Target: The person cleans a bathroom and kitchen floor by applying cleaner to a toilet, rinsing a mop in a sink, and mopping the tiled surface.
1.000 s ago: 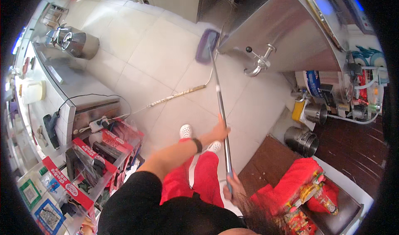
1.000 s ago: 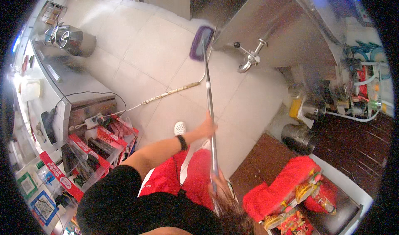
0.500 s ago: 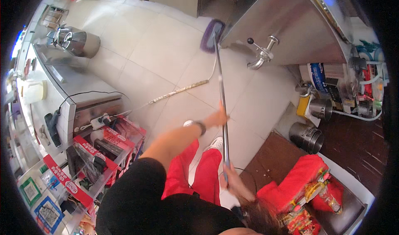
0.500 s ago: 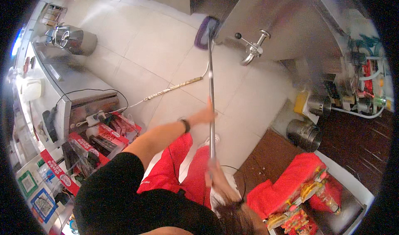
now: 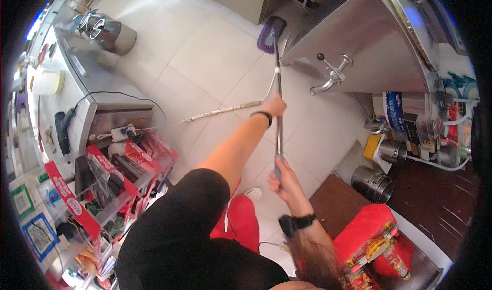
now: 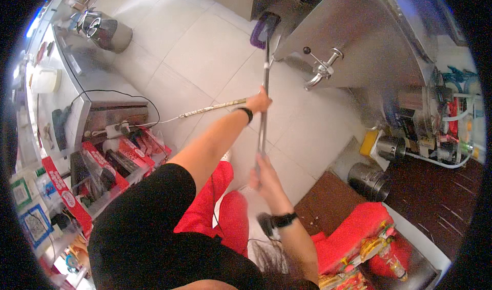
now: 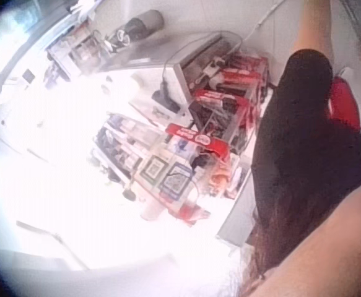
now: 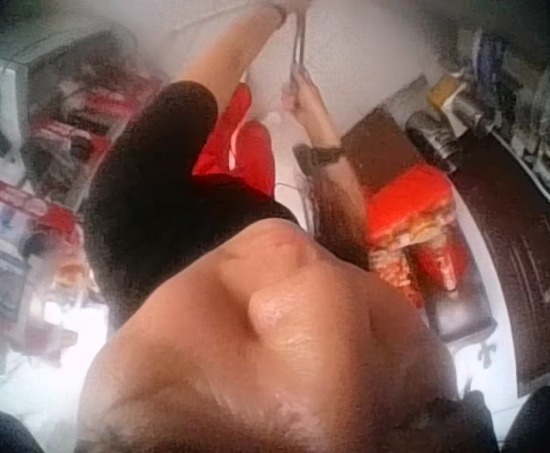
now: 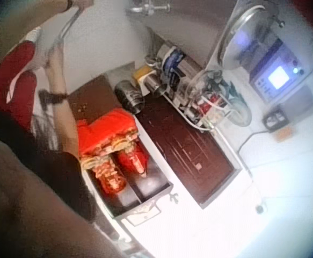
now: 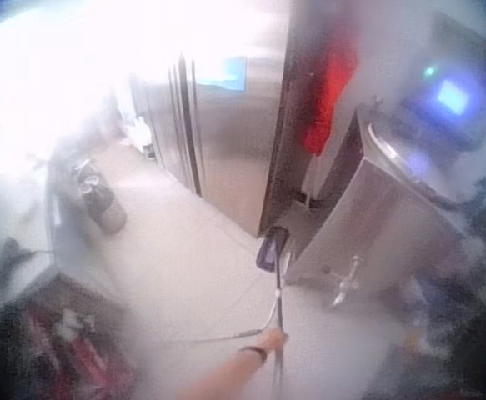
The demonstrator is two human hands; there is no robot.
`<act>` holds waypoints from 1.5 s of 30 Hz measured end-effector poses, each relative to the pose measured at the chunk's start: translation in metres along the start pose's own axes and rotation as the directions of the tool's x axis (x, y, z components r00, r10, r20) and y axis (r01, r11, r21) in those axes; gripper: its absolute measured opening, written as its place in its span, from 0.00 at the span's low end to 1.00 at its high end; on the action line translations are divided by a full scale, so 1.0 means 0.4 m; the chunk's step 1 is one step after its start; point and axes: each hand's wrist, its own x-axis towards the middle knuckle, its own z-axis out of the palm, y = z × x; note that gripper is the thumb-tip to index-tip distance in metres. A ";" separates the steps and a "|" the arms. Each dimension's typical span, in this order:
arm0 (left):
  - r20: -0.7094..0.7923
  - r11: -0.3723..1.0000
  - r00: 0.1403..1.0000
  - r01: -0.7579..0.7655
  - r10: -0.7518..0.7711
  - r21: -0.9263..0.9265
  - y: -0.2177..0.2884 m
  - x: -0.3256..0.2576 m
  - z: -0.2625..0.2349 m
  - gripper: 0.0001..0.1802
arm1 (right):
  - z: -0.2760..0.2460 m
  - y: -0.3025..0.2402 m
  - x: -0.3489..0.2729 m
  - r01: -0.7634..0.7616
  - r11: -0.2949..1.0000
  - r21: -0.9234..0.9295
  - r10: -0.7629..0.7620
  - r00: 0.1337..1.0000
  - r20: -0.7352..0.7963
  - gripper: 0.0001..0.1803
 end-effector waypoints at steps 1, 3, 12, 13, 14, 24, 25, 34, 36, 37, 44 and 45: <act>-0.076 0.986 0.985 0.152 -0.157 -0.063 -0.016 0.021 -0.035 0.39 | 0.033 0.004 0.027 0.014 1.000 0.014 -0.015 0.997 0.073 0.13; -0.040 0.991 0.991 0.125 -0.126 -0.040 -0.097 -0.019 -0.043 0.43 | 0.068 0.061 0.002 -0.017 1.000 0.023 0.014 0.991 0.132 0.13; 0.107 0.972 0.968 0.234 -0.228 -0.037 -0.185 -0.613 0.290 0.41 | -0.227 0.525 -0.284 -0.373 0.928 0.017 0.354 0.893 0.280 0.10; 0.132 0.979 0.971 0.202 -0.198 -0.019 -0.243 -0.647 0.360 0.37 | -0.274 0.553 -0.306 -0.383 0.924 -0.019 0.371 0.879 0.300 0.10; 0.170 0.987 0.973 0.158 -0.157 0.006 -0.268 -0.673 0.405 0.34 | -0.325 0.585 -0.323 -0.387 0.921 -0.036 0.378 0.870 0.316 0.10; 0.334 0.692 0.887 -0.458 0.318 0.557 -0.227 -0.992 0.724 0.10 | -0.701 0.786 -0.659 0.158 0.886 -0.436 -0.024 0.954 0.298 0.18; 0.364 0.952 0.926 -0.194 0.098 0.235 -0.145 -1.053 0.777 0.09 | -0.758 0.817 -0.729 0.239 0.786 -0.570 -0.126 0.965 0.231 0.21; 0.785 -0.241 0.612 0.779 0.091 -0.579 0.331 -1.424 1.058 0.05 | -0.943 0.930 -1.274 -0.117 0.002 -0.993 -0.531 0.842 -0.100 0.38; 0.790 -0.336 0.613 0.746 0.011 -0.575 0.307 -1.369 1.148 0.10 | -0.941 0.921 -1.250 -0.123 0.020 -0.992 -0.639 0.761 -0.108 0.41; 0.802 -0.370 0.597 0.740 -0.023 -0.562 0.314 -1.350 1.165 0.13 | -0.916 0.925 -1.224 -0.174 -0.011 -0.985 -0.705 0.700 -0.116 0.37; 0.656 -0.275 0.703 0.597 -0.273 -0.754 0.334 -1.122 1.160 0.21 | -0.988 0.793 -1.022 -0.109 0.071 -0.991 -0.768 0.628 -0.124 0.22; 0.628 -0.257 0.723 0.573 -0.288 -0.778 0.294 -1.068 1.148 0.22 | -0.988 0.785 -0.962 0.009 0.106 -0.994 -0.762 0.644 -0.076 0.21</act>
